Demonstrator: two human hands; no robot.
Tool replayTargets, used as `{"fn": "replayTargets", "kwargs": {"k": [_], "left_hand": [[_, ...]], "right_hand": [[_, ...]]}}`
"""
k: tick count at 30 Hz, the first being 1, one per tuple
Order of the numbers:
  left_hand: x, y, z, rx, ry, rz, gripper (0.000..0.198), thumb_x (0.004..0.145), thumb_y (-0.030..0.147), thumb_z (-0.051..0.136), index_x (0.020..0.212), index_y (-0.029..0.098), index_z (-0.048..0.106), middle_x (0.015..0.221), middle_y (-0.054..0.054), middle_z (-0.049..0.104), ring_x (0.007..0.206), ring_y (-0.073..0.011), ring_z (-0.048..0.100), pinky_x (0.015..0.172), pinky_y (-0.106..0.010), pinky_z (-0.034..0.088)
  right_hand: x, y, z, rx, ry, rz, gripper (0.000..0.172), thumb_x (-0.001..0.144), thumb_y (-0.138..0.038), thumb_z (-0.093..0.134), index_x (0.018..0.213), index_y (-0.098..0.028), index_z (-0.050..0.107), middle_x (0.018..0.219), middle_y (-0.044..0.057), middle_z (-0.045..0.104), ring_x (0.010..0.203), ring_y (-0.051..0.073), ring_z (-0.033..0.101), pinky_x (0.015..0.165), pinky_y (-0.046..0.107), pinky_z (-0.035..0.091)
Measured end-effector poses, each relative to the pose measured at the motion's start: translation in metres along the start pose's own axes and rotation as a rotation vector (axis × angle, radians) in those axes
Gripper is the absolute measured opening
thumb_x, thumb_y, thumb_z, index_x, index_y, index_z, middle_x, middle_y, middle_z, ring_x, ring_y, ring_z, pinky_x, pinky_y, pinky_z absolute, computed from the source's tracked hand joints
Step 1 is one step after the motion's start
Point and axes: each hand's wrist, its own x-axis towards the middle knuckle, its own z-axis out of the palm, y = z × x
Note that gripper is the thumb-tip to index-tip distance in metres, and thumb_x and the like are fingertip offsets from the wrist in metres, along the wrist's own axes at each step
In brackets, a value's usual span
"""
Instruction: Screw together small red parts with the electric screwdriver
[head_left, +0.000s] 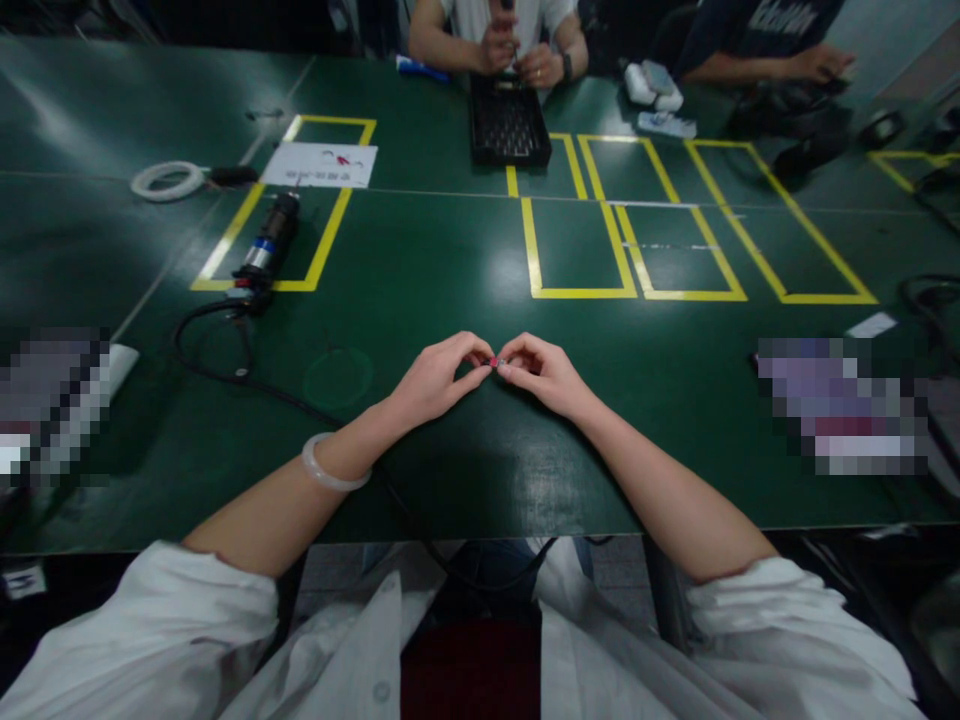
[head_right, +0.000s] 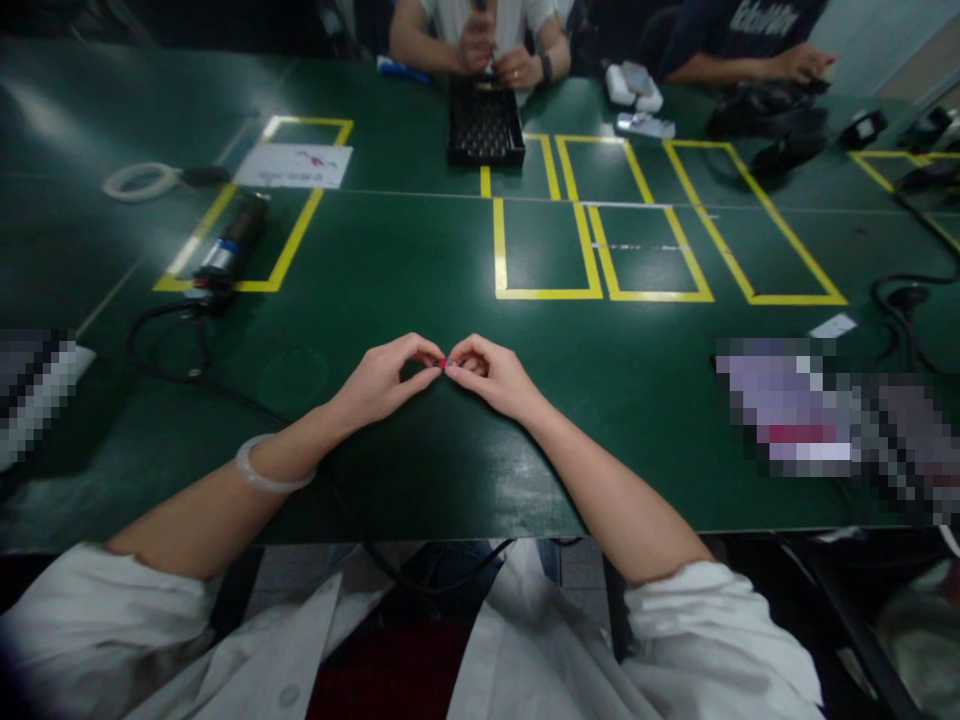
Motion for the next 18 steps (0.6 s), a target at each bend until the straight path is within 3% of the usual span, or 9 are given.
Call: {"fn": "replayTargets", "kwargs": {"k": [8,18], "left_hand": [[-0.0013,-0.0026,0.003,-0.04,-0.001,0.015,0.022,0.096,0.027,0.055,0.115,0.016,0.059,0.102,-0.005,0.068,0.091,-0.0151,0.067,0.087,-0.028,0.052],[0.0004,-0.0031,0.0014,-0.089,0.023,-0.071,0.021,0.096,0.032,0.056,0.106,0.014,0.061,0.099,-0.007,0.07,0.091,-0.0166,0.067,0.086,-0.029,0.053]], "right_hand": [[0.0024,0.0013,0.0001,0.132,-0.003,0.025,0.038,0.083,-0.051,0.073,0.096,-0.018,0.06,0.082,0.002,0.066,0.065,0.011,0.06,0.061,0.024,0.049],[0.0021,0.0051,0.0013,0.145,0.012,0.005,0.039,0.077,-0.044,0.08,0.098,-0.019,0.058,0.085,0.0,0.064,0.064,0.008,0.055,0.06,0.023,0.046]]}}
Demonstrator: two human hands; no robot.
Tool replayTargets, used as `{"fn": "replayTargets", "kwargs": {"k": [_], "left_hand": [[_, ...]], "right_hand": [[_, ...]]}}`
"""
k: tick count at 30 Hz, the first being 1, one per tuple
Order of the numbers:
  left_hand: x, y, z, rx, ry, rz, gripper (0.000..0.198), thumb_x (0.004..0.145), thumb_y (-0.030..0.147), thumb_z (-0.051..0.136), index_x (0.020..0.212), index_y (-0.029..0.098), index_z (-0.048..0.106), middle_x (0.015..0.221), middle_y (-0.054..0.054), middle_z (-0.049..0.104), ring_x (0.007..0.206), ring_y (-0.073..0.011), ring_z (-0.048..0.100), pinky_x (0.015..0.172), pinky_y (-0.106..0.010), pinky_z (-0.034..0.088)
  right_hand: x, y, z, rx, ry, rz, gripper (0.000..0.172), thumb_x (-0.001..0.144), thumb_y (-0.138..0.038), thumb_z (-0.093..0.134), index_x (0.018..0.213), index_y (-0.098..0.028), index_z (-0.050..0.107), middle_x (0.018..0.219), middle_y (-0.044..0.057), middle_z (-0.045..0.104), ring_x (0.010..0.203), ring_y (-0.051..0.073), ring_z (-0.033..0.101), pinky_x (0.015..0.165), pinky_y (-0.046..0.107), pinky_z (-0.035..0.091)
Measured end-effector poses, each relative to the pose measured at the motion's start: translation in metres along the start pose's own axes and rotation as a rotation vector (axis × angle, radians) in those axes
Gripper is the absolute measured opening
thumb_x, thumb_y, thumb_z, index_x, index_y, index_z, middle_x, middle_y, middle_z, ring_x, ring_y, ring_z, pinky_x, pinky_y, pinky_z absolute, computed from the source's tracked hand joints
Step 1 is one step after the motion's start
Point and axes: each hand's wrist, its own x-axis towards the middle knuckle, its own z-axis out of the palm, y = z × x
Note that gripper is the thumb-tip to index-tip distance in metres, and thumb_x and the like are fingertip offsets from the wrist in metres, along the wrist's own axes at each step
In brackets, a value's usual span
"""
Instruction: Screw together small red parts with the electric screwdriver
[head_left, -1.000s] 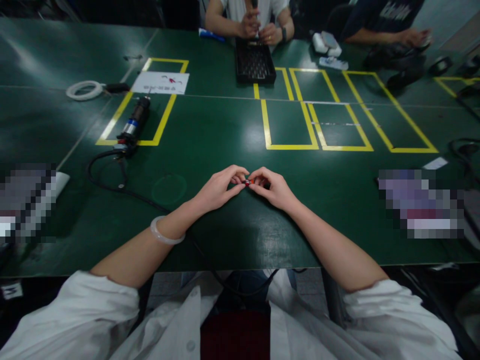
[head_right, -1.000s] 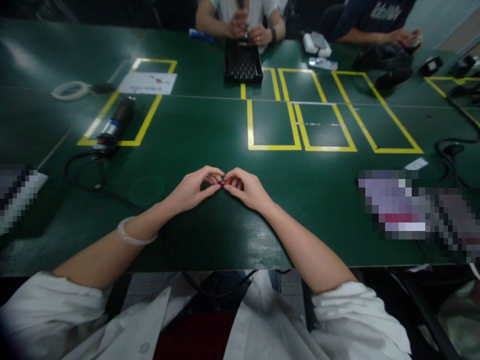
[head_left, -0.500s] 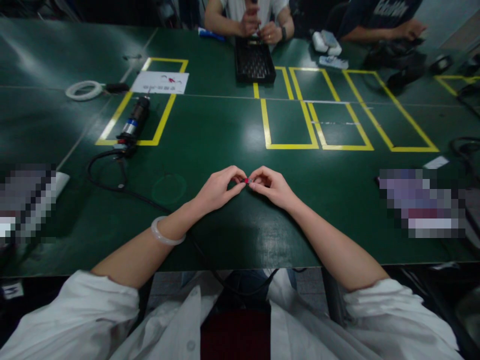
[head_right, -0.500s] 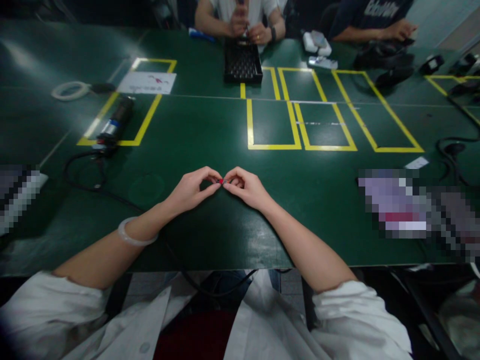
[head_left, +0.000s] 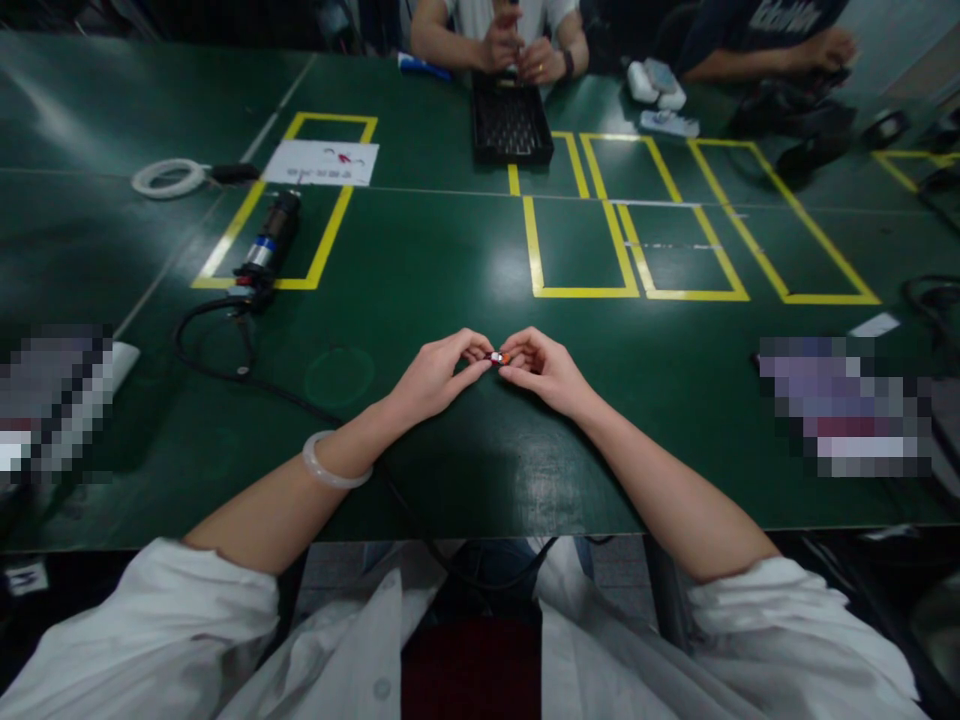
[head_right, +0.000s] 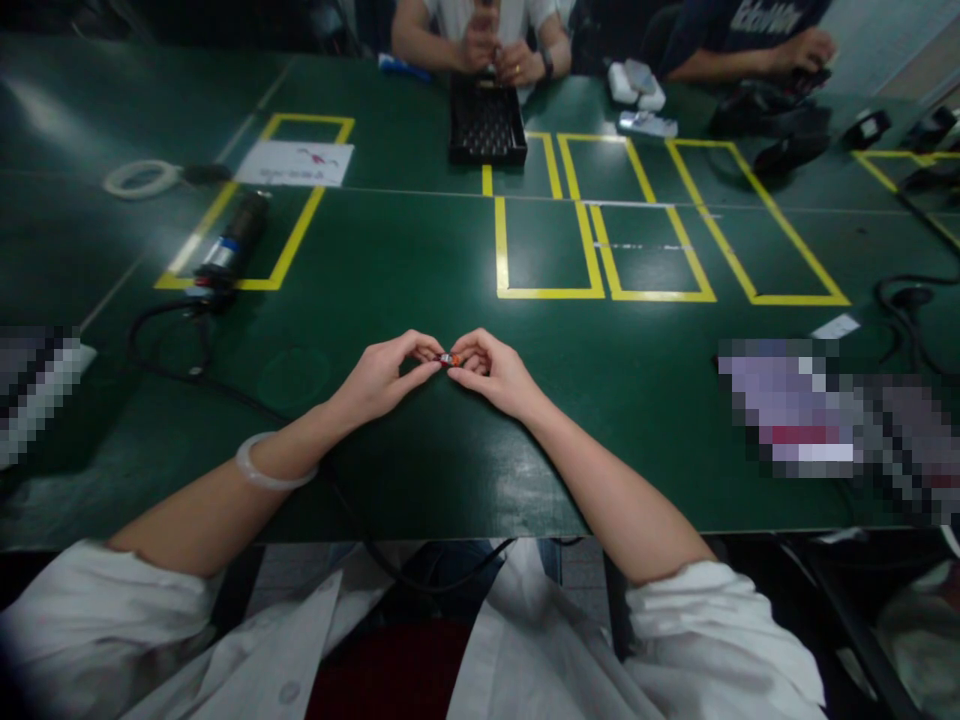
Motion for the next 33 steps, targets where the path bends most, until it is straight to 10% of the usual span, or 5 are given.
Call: {"fn": "replayTargets", "kwargs": {"k": [22,27,33], "left_hand": [[0.001,-0.003,-0.011,0.024,0.042,-0.005,0.031,0.098,0.038,0.052,0.118,0.015,0.058,0.105,-0.008,0.068,0.094,-0.0172,0.066,0.088,-0.03,0.052],[0.006,-0.034,-0.051,0.236,0.191,-0.051,0.039,0.097,0.04,0.053,0.128,0.017,0.056,0.12,-0.01,0.063,0.104,-0.0203,0.064,0.096,-0.034,0.05],[0.002,-0.109,-0.144,0.702,0.276,-0.377,0.062,0.095,0.045,0.062,0.141,0.007,0.046,0.137,-0.015,0.054,0.124,-0.0271,0.052,0.111,-0.042,0.04]], "right_hand": [[0.001,0.001,-0.002,-0.042,0.008,0.037,0.032,0.08,-0.043,0.076,0.095,-0.018,0.062,0.08,0.0,0.063,0.063,0.009,0.054,0.061,0.024,0.045],[0.001,-0.001,-0.001,-0.035,-0.001,0.062,0.033,0.079,-0.044,0.076,0.096,-0.019,0.061,0.079,-0.001,0.062,0.062,0.009,0.052,0.061,0.025,0.044],[0.001,-0.003,-0.002,-0.044,-0.009,0.057,0.032,0.079,-0.042,0.075,0.095,-0.018,0.061,0.079,0.0,0.062,0.063,0.009,0.052,0.061,0.025,0.043]]}}
